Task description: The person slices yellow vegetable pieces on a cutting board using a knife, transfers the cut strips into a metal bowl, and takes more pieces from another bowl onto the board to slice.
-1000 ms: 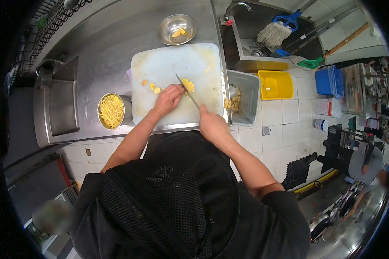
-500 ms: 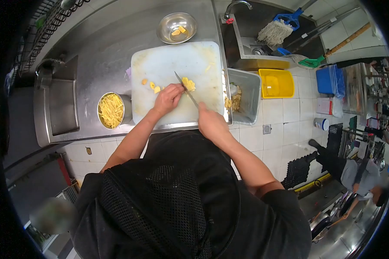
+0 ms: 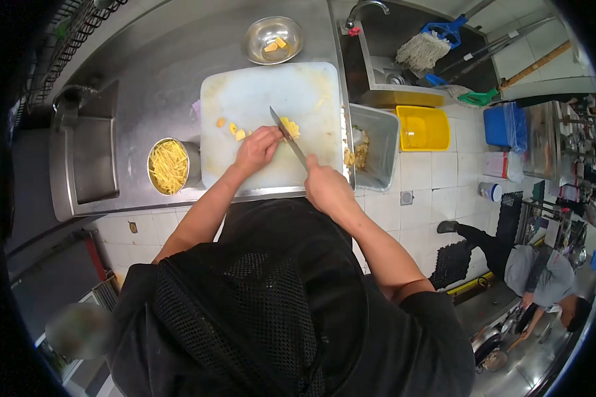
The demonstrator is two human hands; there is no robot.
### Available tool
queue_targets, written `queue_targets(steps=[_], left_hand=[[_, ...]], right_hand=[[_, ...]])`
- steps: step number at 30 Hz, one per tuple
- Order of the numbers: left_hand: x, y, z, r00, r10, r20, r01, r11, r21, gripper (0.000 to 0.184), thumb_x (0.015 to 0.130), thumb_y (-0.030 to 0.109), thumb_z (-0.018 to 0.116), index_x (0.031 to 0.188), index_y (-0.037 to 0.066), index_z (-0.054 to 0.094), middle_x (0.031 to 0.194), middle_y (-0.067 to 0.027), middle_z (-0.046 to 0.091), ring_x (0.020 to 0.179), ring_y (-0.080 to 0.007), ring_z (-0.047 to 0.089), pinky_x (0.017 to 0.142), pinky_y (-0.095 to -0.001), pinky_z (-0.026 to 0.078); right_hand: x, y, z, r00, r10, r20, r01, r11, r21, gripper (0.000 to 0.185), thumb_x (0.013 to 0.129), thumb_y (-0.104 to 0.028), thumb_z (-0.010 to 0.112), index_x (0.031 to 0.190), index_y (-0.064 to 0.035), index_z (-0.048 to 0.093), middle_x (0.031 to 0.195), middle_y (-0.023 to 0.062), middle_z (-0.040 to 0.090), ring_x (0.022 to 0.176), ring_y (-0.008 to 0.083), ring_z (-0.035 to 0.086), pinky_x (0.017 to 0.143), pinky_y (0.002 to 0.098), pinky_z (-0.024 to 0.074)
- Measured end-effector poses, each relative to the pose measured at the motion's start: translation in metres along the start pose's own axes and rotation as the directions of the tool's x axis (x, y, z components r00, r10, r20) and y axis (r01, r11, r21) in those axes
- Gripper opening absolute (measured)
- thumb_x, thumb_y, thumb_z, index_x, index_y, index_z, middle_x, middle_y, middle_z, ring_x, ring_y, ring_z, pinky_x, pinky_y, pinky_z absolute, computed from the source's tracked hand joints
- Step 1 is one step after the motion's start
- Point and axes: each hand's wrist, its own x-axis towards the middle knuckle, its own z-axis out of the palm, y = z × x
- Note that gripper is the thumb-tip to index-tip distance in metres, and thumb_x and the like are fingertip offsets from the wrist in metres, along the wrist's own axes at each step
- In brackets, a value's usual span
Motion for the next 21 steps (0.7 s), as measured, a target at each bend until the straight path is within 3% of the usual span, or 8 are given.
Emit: queue_targets(steps=[6, 8, 18, 21], left_hand=[[-0.001, 0.0, 0.002, 0.999, -0.028, -0.024, 0.027, 1.0, -0.01, 0.021, 0.085, -0.002, 0.069, 0.104, 0.005, 0.072, 0.104, -0.0098, 0.073, 0.097, -0.0287, 0.069, 0.082, -0.0388, 0.058], [-0.001, 0.001, 0.001, 0.999, -0.029, -0.026, 0.029, 1.0, -0.008, 0.02, 0.085, -0.002, 0.069, 0.104, 0.005, 0.072, 0.104, -0.0098, 0.073, 0.096, -0.0285, 0.07, 0.082, -0.0385, 0.058], [-0.003, 0.003, 0.001, 0.999, 0.012, -0.053, -0.01, 0.999, 0.046, 0.015, 0.082, 0.0, 0.072, 0.096, 0.005, 0.074, 0.098, -0.008, 0.073, 0.092, -0.0255, 0.07, 0.078, -0.0371, 0.059], [-0.002, 0.004, 0.001, 0.998, 0.032, -0.061, -0.029, 0.999, 0.044, 0.015, 0.082, -0.001, 0.072, 0.095, 0.004, 0.073, 0.097, -0.008, 0.073, 0.092, -0.0255, 0.07, 0.077, -0.0367, 0.059]], right_hand=[[0.024, 0.009, 0.025, 0.996, -0.062, -0.07, 0.062, 0.998, 0.004, 0.016, 0.093, -0.008, 0.052, 0.103, 0.0036, 0.046, 0.077, 0.0339, 0.066, 0.076, 0.0541, 0.065, 0.074, 0.063, 0.0495], [0.04, 0.007, 0.035, 0.999, -0.003, -0.054, 0.003, 1.0, -0.007, 0.022, 0.092, -0.007, 0.05, 0.111, 0.0034, 0.047, 0.083, 0.0307, 0.069, 0.083, 0.0514, 0.068, 0.077, 0.0609, 0.0508], [0.049, 0.002, 0.031, 0.999, -0.014, -0.051, 0.014, 1.0, -0.007, 0.022, 0.092, -0.008, 0.048, 0.112, 0.0028, 0.046, 0.085, 0.0316, 0.069, 0.084, 0.0507, 0.068, 0.079, 0.0604, 0.0511], [0.052, 0.008, 0.04, 0.986, -0.063, -0.152, 0.064, 0.998, 0.001, 0.02, 0.092, -0.008, 0.051, 0.108, 0.0025, 0.046, 0.076, 0.0332, 0.066, 0.073, 0.0532, 0.066, 0.071, 0.0626, 0.0502]])
